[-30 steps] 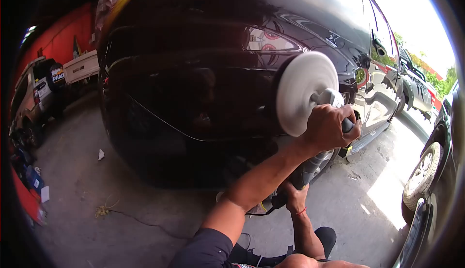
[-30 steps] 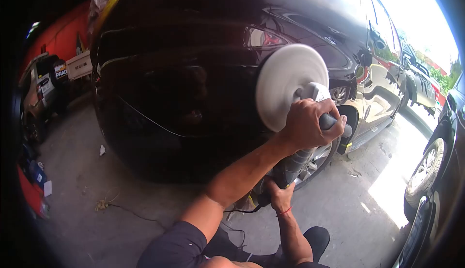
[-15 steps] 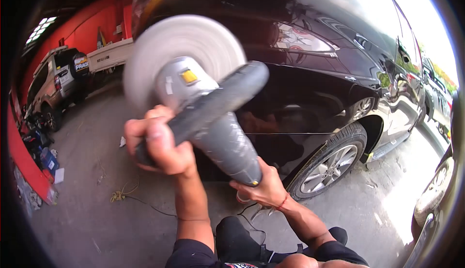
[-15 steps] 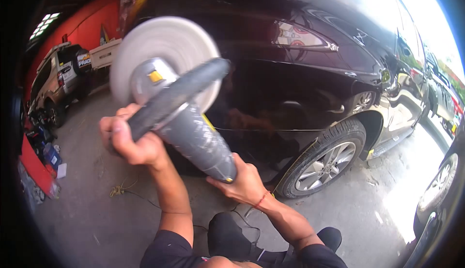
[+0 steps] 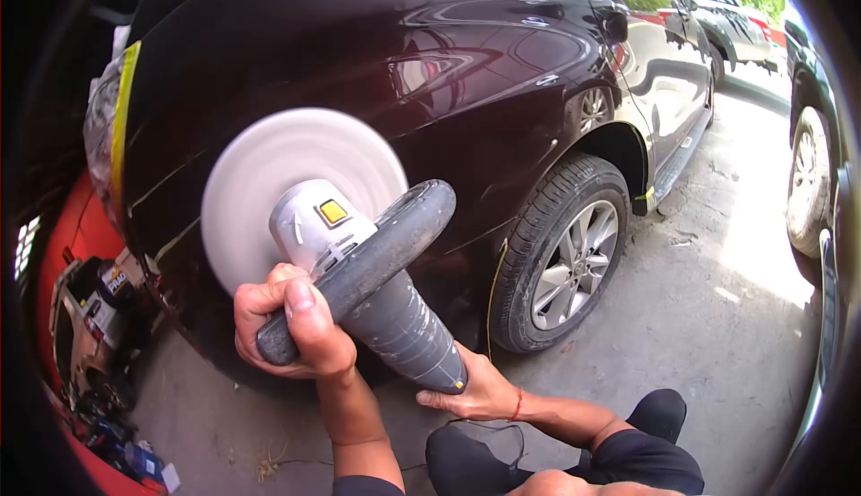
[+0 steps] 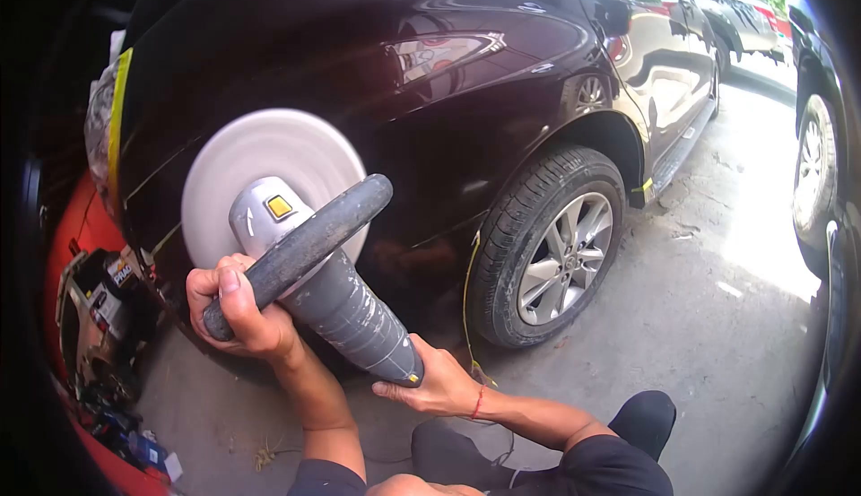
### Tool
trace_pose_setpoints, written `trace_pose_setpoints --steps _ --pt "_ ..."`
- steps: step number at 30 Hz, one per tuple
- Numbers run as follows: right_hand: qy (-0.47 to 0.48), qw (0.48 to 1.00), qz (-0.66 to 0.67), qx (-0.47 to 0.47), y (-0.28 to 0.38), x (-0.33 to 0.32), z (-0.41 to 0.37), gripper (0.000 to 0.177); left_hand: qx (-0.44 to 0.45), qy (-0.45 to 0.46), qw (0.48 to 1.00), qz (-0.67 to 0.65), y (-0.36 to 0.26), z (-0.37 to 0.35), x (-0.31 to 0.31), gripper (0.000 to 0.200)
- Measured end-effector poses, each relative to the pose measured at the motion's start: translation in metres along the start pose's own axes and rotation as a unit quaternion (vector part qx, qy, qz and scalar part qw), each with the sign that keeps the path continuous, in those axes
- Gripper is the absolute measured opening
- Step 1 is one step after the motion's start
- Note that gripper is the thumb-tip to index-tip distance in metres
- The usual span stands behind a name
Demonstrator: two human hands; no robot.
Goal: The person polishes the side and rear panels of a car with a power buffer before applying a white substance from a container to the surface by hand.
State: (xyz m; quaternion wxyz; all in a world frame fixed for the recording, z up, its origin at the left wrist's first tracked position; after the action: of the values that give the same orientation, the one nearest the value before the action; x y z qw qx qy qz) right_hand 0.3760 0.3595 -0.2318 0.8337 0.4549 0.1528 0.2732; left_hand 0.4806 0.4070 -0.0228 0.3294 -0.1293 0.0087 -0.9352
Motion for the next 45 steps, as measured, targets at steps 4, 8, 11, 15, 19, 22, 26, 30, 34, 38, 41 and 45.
trace_pose_setpoints --steps 4,8,11,15,19,22,26,30,34,38,41,45 --pt "-0.101 0.994 0.043 -0.024 -0.010 -0.059 -0.014 0.068 -0.010 0.062 0.997 0.039 0.004 -0.019 0.092 0.025" --pt "-0.185 0.982 0.042 -0.012 -0.032 -0.120 -0.025 0.068 0.063 0.159 0.984 -0.056 0.014 -0.049 0.190 0.016" --pt "-0.243 0.962 0.109 0.058 -0.055 -0.145 -0.034 0.058 -0.014 0.228 0.963 -0.143 0.026 -0.072 0.250 0.014" --pt "-0.281 0.949 0.134 0.057 -0.076 -0.149 -0.044 0.042 0.006 0.235 0.962 -0.137 0.030 -0.103 0.242 0.017" --pt "-0.190 0.979 0.064 0.038 -0.090 -0.102 -0.044 0.037 0.050 0.182 0.978 -0.093 0.024 -0.110 0.135 0.012" --pt "-0.137 0.990 0.014 0.008 -0.121 -0.046 -0.053 0.054 0.006 0.114 0.987 -0.112 0.029 -0.134 0.037 0.013" --pt "0.066 0.995 -0.060 0.040 -0.105 -0.009 -0.045 0.055 0.067 -0.099 0.991 0.059 0.011 -0.134 -0.062 0.023" --pt "0.119 0.990 -0.069 0.033 -0.102 0.016 -0.042 0.055 0.049 -0.159 0.982 0.094 0.006 -0.129 -0.099 0.024" --pt "0.054 0.995 -0.015 0.083 -0.109 0.024 -0.060 0.058 0.046 -0.056 0.995 0.066 0.010 -0.133 -0.061 0.022" --pt "-0.092 0.990 0.051 0.093 -0.127 0.021 -0.080 0.058 -0.008 0.177 0.984 -0.030 0.012 -0.134 0.005 0.017" --pt "-0.198 0.973 0.092 0.067 -0.130 0.008 -0.081 0.047 -0.003 0.272 0.957 -0.096 0.020 -0.129 0.061 0.011" --pt "-0.239 0.960 0.130 0.061 -0.115 -0.019 -0.067 0.029 0.010 0.309 0.946 -0.093 0.021 -0.127 0.113 0.012"
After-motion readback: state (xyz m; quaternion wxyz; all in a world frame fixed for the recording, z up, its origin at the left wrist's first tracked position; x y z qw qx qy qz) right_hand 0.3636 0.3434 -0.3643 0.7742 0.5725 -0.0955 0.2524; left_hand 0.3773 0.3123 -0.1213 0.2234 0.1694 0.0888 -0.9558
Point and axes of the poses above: each hand's wrist, its own z-axis towards the middle knuckle, its own x-axis out of the palm, y = z × x, the point moved 3 cm from there along z, towards the middle knuckle, and after that the axes turned 3 degrees about -x, right-handed, at the moved point
